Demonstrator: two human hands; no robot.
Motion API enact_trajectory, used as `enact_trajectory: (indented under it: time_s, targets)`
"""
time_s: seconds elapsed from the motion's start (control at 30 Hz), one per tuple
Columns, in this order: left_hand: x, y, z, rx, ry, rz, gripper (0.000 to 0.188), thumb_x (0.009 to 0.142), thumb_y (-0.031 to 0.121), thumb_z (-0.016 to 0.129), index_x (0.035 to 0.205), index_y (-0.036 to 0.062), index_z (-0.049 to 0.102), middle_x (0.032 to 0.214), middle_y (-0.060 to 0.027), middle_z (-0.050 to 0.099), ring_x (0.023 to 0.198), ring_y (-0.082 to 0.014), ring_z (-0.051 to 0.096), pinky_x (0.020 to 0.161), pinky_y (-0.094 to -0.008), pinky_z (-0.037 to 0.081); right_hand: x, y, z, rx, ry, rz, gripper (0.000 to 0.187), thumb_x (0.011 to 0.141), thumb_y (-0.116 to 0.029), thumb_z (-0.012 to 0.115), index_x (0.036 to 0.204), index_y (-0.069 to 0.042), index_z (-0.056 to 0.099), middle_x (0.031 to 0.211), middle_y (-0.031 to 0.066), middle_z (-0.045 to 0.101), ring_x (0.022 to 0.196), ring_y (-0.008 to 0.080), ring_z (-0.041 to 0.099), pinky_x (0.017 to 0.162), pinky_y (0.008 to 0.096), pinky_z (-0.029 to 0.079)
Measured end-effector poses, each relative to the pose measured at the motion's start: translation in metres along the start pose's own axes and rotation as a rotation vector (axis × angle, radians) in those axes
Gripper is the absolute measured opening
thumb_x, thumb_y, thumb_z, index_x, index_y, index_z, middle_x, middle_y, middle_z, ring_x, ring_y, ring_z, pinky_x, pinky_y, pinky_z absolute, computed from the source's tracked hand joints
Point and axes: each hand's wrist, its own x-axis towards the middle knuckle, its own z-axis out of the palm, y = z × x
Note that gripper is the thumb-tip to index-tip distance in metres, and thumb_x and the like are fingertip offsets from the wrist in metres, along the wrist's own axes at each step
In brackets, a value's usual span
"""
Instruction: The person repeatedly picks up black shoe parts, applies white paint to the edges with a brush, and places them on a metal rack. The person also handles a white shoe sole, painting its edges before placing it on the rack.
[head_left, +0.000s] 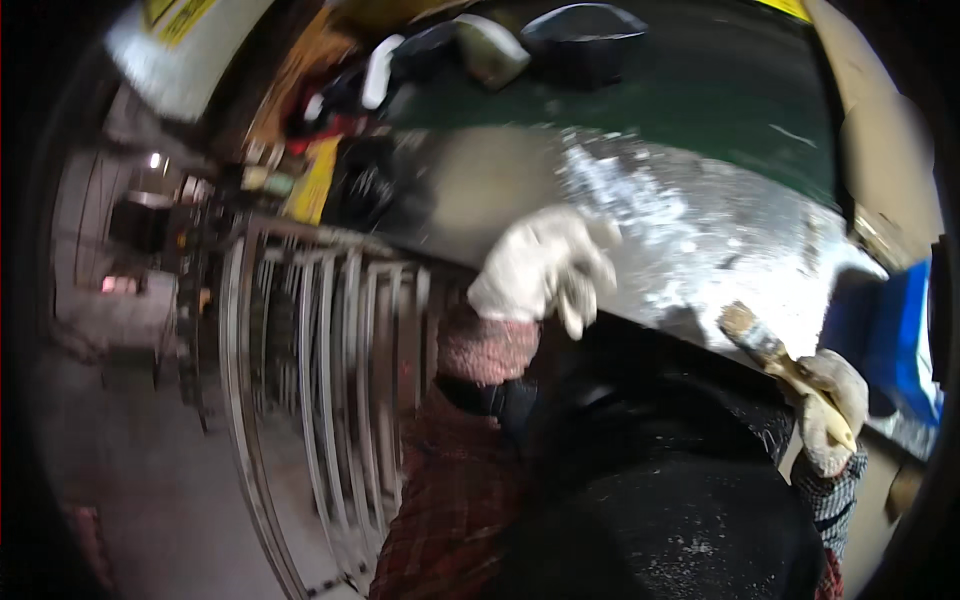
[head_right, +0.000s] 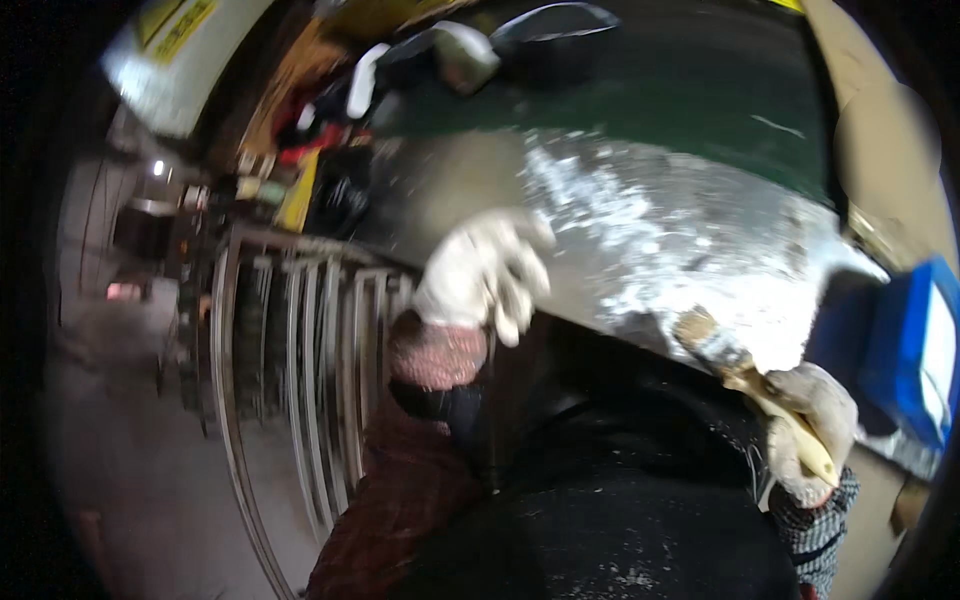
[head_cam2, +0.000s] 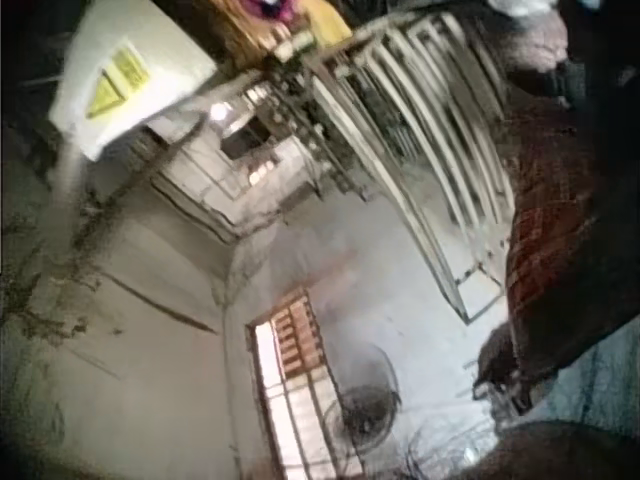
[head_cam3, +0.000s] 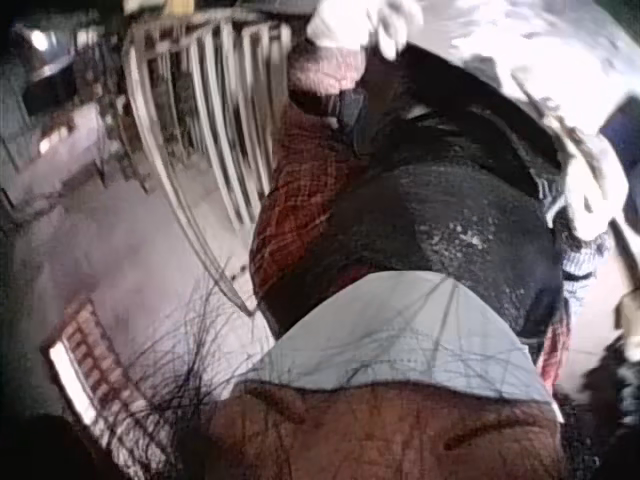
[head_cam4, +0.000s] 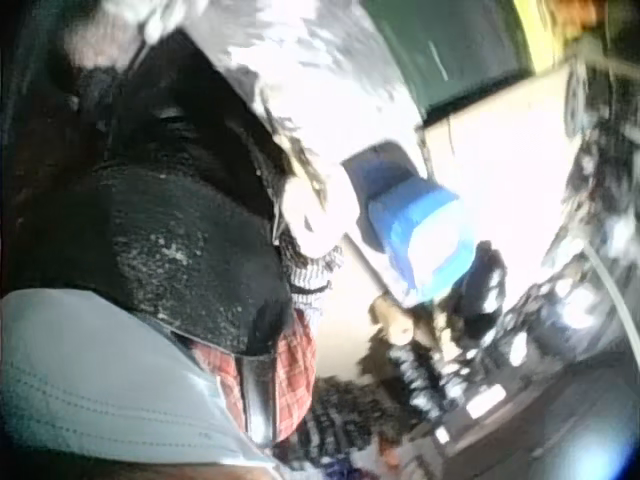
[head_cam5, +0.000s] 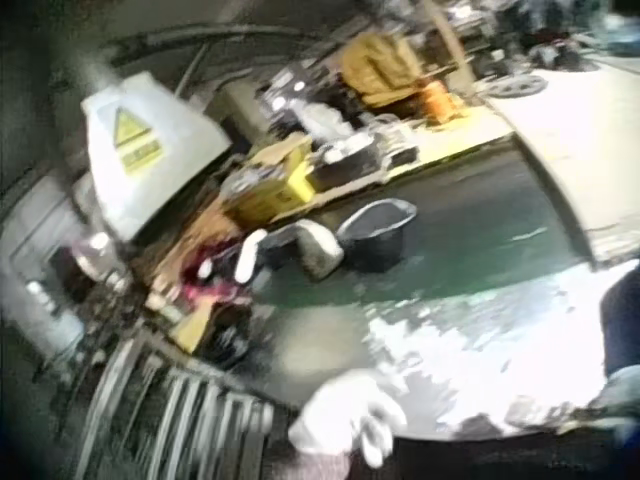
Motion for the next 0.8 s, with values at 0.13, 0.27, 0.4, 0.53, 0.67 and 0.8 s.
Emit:
enact_trajectory:
  time_s: [0.13, 0.27, 0.4, 0.53, 0.67, 0.8]
  targets:
    - [-0.129, -0.109, -0.085, -0.047, 0.375, -0.261, 0.034, 0.101, 0.024, 0.056, 0.126, 0.0007, 0.058, 0.094, -0.0179, 0.072, 0.070, -0.0278, 0.073, 0.053, -0.0329, 0.060, -0.007, 0.000, 0.011, 0.048, -0.065, 0.164, 0.045, 0.087, -0.032, 0.072, 0.109, 0.006, 0.064, 0.105, 0.0185, 0.066, 0.096, 0.0283, 0.066, 0.085, 0.0395, 0.053]
    - [-0.289, -0.290, -0.186, 1.221, 0.995, -0.650, 0.039, 0.093, 0.029, 0.062, 0.125, 0.0070, 0.064, 0.115, -0.0177, 0.070, 0.108, -0.0384, 0.066, 0.092, -0.0444, 0.054, 0.013, -0.036, 0.027, 0.128, -0.118, 0.348, 0.049, 0.093, -0.037, 0.068, 0.116, 0.006, 0.059, 0.108, 0.0147, 0.064, 0.094, 0.0221, 0.065, 0.086, 0.0338, 0.053]
    - [-0.396, -0.378, -0.250, 0.737, 1.755, -0.861, 0.047, 0.094, 0.049, 0.057, 0.126, 0.0150, 0.064, 0.118, -0.0177, 0.068, 0.110, -0.0352, 0.065, 0.090, -0.0458, 0.054, 0.037, -0.074, 0.063, -0.047, -0.100, 0.337, 0.041, 0.098, -0.030, 0.060, 0.117, 0.007, 0.059, 0.091, 0.0122, 0.066, 0.074, 0.0158, 0.061, 0.065, 0.0276, 0.048]
    - [-0.396, -0.382, -0.313, -0.015, 1.930, -0.348, 0.047, 0.093, 0.047, 0.060, 0.126, 0.0135, 0.063, 0.119, -0.0161, 0.068, 0.107, -0.0353, 0.065, 0.088, -0.0466, 0.055, 0.054, -0.102, 0.080, -0.254, -0.130, 0.239, 0.043, 0.096, -0.031, 0.062, 0.117, 0.007, 0.060, 0.090, 0.0133, 0.067, 0.071, 0.0150, 0.060, 0.065, 0.0284, 0.049]
    - [-0.387, -0.368, -0.353, -0.570, 1.796, 0.061, 0.047, 0.092, 0.044, 0.062, 0.127, 0.0120, 0.062, 0.120, -0.0146, 0.067, 0.105, -0.0355, 0.065, 0.086, -0.0474, 0.056, 0.059, -0.131, 0.100, -0.200, -0.177, 0.266, 0.046, 0.096, -0.034, 0.064, 0.116, 0.008, 0.060, 0.091, 0.0120, 0.065, 0.078, 0.0156, 0.060, 0.070, 0.0292, 0.049]
    - [-0.383, -0.350, -0.326, -0.854, 1.614, 0.265, 0.048, 0.092, 0.042, 0.065, 0.128, 0.0106, 0.061, 0.120, -0.0131, 0.066, 0.102, -0.0356, 0.066, 0.084, -0.0481, 0.057, 0.056, -0.137, 0.109, -0.277, -0.142, 0.319, 0.046, 0.095, -0.035, 0.062, 0.115, 0.007, 0.061, 0.094, 0.0120, 0.065, 0.078, 0.0150, 0.060, 0.069, 0.0286, 0.049]
